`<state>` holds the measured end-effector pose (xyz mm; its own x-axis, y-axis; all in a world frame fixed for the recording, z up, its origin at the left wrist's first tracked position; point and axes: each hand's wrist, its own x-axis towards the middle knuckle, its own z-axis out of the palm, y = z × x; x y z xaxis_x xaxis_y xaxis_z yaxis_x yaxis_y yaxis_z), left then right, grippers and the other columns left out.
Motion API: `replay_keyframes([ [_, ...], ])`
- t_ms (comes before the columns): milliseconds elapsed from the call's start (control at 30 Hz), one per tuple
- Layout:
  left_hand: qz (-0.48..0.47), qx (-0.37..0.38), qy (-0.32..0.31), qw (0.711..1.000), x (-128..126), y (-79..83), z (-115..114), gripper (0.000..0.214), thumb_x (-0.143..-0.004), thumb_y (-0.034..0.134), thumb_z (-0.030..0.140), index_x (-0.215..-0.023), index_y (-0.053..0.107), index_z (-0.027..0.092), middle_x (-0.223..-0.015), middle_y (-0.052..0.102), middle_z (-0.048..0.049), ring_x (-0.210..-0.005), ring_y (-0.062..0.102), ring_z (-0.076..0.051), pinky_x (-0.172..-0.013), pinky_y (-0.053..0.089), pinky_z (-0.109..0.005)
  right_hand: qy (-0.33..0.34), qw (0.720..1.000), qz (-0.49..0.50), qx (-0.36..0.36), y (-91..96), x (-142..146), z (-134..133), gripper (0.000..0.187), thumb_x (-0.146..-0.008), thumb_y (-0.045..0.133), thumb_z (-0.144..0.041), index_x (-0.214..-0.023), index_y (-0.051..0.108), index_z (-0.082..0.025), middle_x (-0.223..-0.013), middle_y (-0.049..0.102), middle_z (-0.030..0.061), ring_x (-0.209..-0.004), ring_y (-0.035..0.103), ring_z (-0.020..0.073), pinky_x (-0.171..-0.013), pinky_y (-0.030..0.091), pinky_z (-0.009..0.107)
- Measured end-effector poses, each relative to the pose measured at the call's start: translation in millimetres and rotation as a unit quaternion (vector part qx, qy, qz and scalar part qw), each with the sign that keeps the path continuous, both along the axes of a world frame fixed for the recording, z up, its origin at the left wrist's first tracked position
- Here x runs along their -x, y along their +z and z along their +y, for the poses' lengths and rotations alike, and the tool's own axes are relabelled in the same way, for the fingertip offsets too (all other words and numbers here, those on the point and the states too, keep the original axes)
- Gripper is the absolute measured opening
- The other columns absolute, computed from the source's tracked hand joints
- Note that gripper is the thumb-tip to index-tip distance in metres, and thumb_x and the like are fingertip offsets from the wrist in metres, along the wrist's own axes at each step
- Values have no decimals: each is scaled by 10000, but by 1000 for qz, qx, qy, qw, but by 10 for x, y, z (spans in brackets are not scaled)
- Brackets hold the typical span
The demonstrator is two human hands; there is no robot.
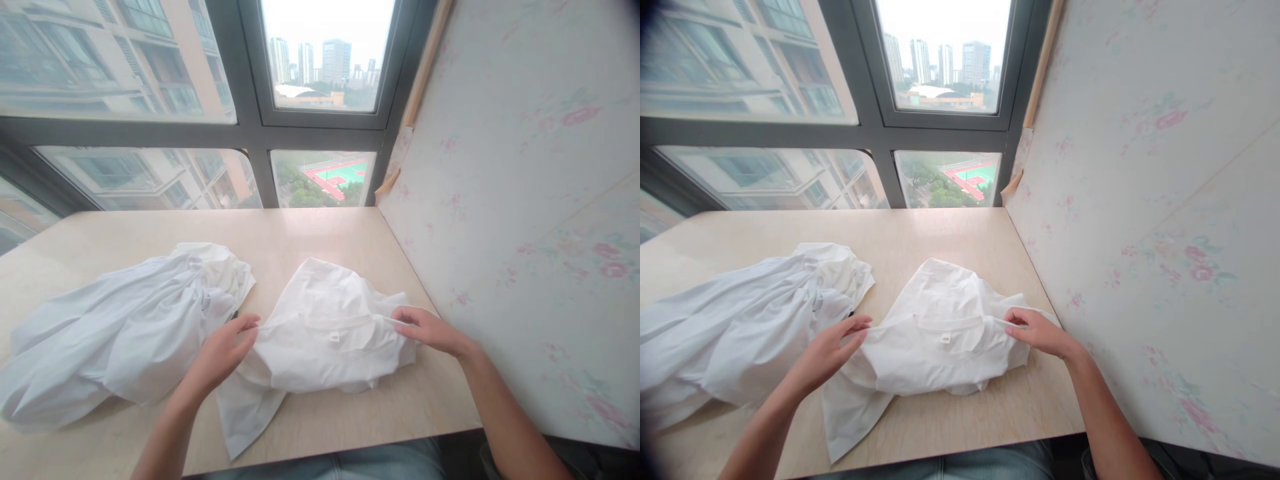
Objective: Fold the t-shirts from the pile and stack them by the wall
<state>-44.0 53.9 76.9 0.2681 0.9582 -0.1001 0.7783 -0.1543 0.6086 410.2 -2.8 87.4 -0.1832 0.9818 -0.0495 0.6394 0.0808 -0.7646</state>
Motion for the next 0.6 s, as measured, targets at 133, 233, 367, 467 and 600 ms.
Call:
replay_keyframes([
  [133, 52, 18, -22, 998, -209, 76, 129, 385, -865, 517, 507, -1040, 687, 209, -920, 742, -54, -889, 681, -251, -804, 486, -334, -18, 998, 63, 15, 46, 30, 4, 328, -928, 505, -498, -914, 617, -190, -870, 656, 32, -801, 608, 181, -689, 487, 276],
  [233, 58, 18, -52, 997, -282, 145, 151, 340, -877, 499, 487, -934, 698, 217, -811, 715, -21, -786, 657, -219, -726, 451, -293, -72, 996, 16, -54, 74, 21, 7, 312, -904, 545, -501, -834, 580, -199, -817, 640, 18, -756, 588, 170, -675, 463, 266],
  [367, 17, -48, 11, 999, -183, 293, 133, 401, -884, 480, 552, -945, 686, 213, -716, 673, 11, -695, 608, -183, -669, 430, -266, -164, 960, -124, -191, 153, -50, -14, 389, -878, 565, -547, -687, 532, -209, -652, 577, 1, -616, 513, 149, -606, 400, 264],
  [467, -3, -102, 66, 993, -37, 509, 95, 409, -868, 511, 592, -893, 688, 223, -738, 683, 29, -710, 603, -165, -673, 426, -247, -178, 947, -160, -216, 364, -94, -39, 396, -877, 553, -580, -723, 584, -217, -630, 593, 2, -585, 517, 151, -587, 401, 267],
  [600, 69, -247, 155, 954, 103, 929, 2, 429, -858, 545, 608, -707, 640, 218, -545, 537, 66, -573, 498, -113, -597, 355, -227, -72, 981, -112, -139, 877, -47, -161, 353, -906, 534, -542, -816, 667, -227, -735, 671, 11, -681, 601, 173, -606, 454, 261],
])
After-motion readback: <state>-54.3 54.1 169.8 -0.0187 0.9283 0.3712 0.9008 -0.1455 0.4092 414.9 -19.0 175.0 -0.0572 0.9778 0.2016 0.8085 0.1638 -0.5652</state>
